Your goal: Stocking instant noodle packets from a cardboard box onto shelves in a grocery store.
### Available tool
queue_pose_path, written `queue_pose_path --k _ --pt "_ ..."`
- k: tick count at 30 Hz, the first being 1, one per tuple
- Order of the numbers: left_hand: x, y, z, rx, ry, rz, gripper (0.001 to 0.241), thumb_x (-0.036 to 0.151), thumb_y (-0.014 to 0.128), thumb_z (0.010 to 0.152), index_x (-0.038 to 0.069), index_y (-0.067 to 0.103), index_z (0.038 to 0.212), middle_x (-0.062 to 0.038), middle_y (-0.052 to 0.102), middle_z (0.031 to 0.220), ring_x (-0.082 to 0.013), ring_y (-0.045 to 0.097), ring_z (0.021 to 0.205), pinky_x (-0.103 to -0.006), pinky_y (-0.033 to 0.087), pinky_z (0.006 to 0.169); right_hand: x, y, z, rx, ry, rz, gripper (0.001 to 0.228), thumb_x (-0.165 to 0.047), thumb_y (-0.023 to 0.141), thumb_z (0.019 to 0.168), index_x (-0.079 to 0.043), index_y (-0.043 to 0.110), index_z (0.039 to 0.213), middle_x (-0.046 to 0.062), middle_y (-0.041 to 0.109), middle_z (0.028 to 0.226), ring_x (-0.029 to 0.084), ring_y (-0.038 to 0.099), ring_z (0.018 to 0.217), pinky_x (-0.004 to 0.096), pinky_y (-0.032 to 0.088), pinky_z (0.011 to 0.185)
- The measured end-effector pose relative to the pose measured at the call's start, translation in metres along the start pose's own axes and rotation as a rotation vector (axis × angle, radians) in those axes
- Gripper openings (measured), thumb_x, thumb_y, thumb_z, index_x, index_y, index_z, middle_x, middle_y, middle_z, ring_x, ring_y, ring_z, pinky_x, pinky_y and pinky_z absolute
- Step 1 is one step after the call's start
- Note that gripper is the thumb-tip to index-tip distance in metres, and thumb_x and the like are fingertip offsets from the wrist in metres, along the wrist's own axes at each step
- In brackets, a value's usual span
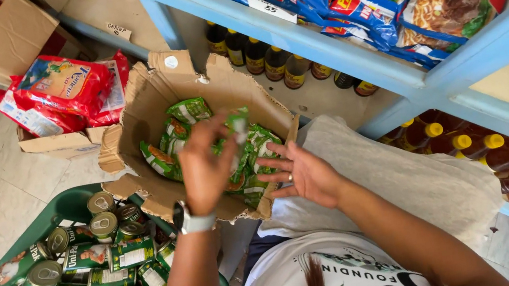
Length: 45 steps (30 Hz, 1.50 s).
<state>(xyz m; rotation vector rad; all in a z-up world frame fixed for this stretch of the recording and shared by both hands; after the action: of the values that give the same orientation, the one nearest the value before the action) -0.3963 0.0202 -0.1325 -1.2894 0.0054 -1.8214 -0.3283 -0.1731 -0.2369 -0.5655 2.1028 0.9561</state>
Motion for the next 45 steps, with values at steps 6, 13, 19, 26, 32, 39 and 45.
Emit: queue_pose_path --k 6,13,19,26,32,39,45 --pt "0.094 0.030 -0.040 -0.432 0.549 0.057 0.042 0.012 0.077 0.079 0.007 0.071 0.120 -0.010 0.071 0.101 -0.0296 0.070 0.090 -0.0401 0.056 0.075 -0.003 -0.007 -0.002 -0.198 -0.008 0.594 0.068 -0.057 0.049 0.098 -0.005 0.052 0.142 0.016 0.066 0.133 0.029 0.065 0.118 0.047 0.057 0.093" --pt "0.127 0.009 -0.015 -0.312 0.545 -0.036 0.027 0.014 0.078 0.088 0.014 0.069 0.114 -0.007 0.071 0.108 -0.0287 0.069 0.101 -0.0396 0.055 0.092 -0.020 -0.048 -0.024 0.011 -0.313 0.082 0.058 -0.021 0.070 0.093 -0.006 0.050 0.146 0.010 0.064 0.134 0.020 0.062 0.120 0.037 0.051 0.102" --pt "0.115 0.005 0.013 -0.581 0.339 0.056 0.052 0.020 0.078 0.084 0.015 0.065 0.134 -0.017 0.067 0.114 -0.0382 0.065 0.105 -0.0450 0.052 0.089 -0.045 -0.050 -0.059 -0.298 -0.269 -0.353 0.065 -0.027 0.071 0.096 -0.001 0.048 0.151 0.009 0.060 0.141 0.017 0.055 0.130 0.037 0.044 0.111" --pt "0.023 0.035 0.028 -0.432 -0.108 -0.684 0.037 -0.002 0.070 0.098 -0.001 0.068 0.134 -0.015 0.071 0.125 -0.0215 0.066 0.114 -0.0377 0.055 0.097 -0.113 -0.031 -0.095 -0.460 -0.526 0.840 0.070 -0.043 0.070 0.096 -0.008 0.043 0.151 0.019 0.056 0.144 0.035 0.053 0.134 0.052 0.038 0.115" --pt "0.072 0.051 0.090 -0.124 -0.419 -1.264 0.049 0.003 0.060 0.096 0.001 0.051 0.145 -0.011 0.066 0.131 -0.0181 0.068 0.114 -0.0355 0.058 0.097 -0.183 -0.012 -0.114 0.400 -1.068 -0.973 0.054 -0.026 0.072 0.095 -0.009 0.057 0.144 0.011 0.064 0.145 0.028 0.062 0.135 0.041 0.047 0.112" --pt "0.079 0.093 0.139 -0.011 -0.295 -1.178 0.064 0.002 0.065 0.094 0.005 0.043 0.155 -0.007 0.066 0.130 -0.0136 0.068 0.106 -0.0289 0.059 0.089 -0.254 0.019 -0.104 0.669 -1.303 -1.379 0.053 -0.020 0.073 0.094 -0.007 0.057 0.142 0.014 0.056 0.149 0.037 0.051 0.142 0.048 0.041 0.117" --pt "0.066 0.117 0.168 -0.042 -0.222 -1.064 0.072 0.001 0.071 0.092 0.003 0.041 0.158 -0.008 0.069 0.117 -0.0109 0.066 0.091 -0.0256 0.057 0.077 -0.281 0.019 -0.079 0.758 -1.227 -1.629 0.059 -0.030 0.072 0.091 -0.006 0.056 0.142 0.013 0.050 0.153 0.042 0.046 0.141 0.057 0.033 0.117"
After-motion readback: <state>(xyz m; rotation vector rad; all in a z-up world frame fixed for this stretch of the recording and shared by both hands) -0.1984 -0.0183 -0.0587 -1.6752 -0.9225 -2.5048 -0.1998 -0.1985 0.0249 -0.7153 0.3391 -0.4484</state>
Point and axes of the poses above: each hand's wrist, its own z-axis towards the middle knuckle, its own y-axis out of the palm, x = y × z, the point moved 5 cm from there along z, towards the middle knuckle
